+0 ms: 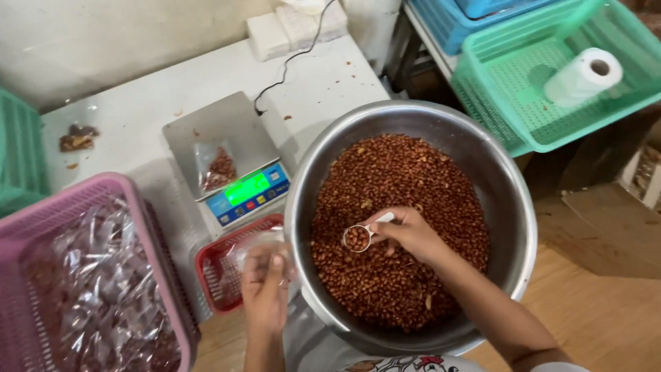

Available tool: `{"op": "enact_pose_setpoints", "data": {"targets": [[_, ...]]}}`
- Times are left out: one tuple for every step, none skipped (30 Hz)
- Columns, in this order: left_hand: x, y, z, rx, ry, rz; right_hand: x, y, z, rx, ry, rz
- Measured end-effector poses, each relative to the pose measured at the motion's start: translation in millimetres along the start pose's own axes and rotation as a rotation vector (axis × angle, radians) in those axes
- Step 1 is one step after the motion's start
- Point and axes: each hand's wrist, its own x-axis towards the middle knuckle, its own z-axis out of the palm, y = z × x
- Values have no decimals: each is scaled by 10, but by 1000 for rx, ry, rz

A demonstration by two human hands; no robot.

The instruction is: The person scoops roasted peanuts from a large metal bowl using a white plastic spoon and transfers them into small clear plastic bags placed on a digital scale. After filling each bag, the person places it into a pink basket. The process is repeated continuously throughout the clip.

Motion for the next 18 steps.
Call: {"op": "enact_pose_setpoints", "data": {"targets": [[1, 54, 92, 243, -180, -1, -66, -44, 22, 15, 23, 3], [2, 116, 174, 486, -360, 1, -132, -87, 57, 31, 45, 5], [5, 58, 190, 486, -356, 1, -164, -100, 66, 29, 42, 7], [8, 3, 203, 545, -431, -98, -197, -112, 81, 78, 49, -55], [-2, -51, 210, 602, -504, -200, -235, -119, 100, 126, 54, -115], [-31, -82, 264, 600, -498, -201, -290, -183, 117, 124, 50, -110], [-30, -105, 325, 510, -512, -245, -322, -261, 136, 128, 61, -232], [-29, -125, 389, 419, -526, -287, -357, -342, 153, 132, 72, -354], [-21, -129, 408, 422, -525, -284, -408, -446, 189, 133, 69, -357], [-14, -130, 428, 420, -546, -255, -461, -552, 226, -17, 55, -498], [0, -132, 450, 417, -567, -224, -510, -662, 261, -169, 41, -639], [53, -184, 384, 419, -566, -219, -530, -711, 315, -169, 38, -644], [104, -239, 317, 596, -506, -217, -549, -763, 367, -557, 81, -876], [155, -294, 244, 771, -442, -215, -566, -809, 425, -953, 125, -1093], [222, -145, 393, 769, -432, -213, -599, -825, 466, -953, 114, -1096], [290, 6, 534, 955, -595, -108, -631, -838, 511, -1031, 76, -1256], [354, 167, 667, 1142, -753, 0, -659, -852, 563, -1101, 32, -1419], [329, 204, 798, 1143, -738, 0, -647, -794, 531, -1096, 17, -1425]]}}
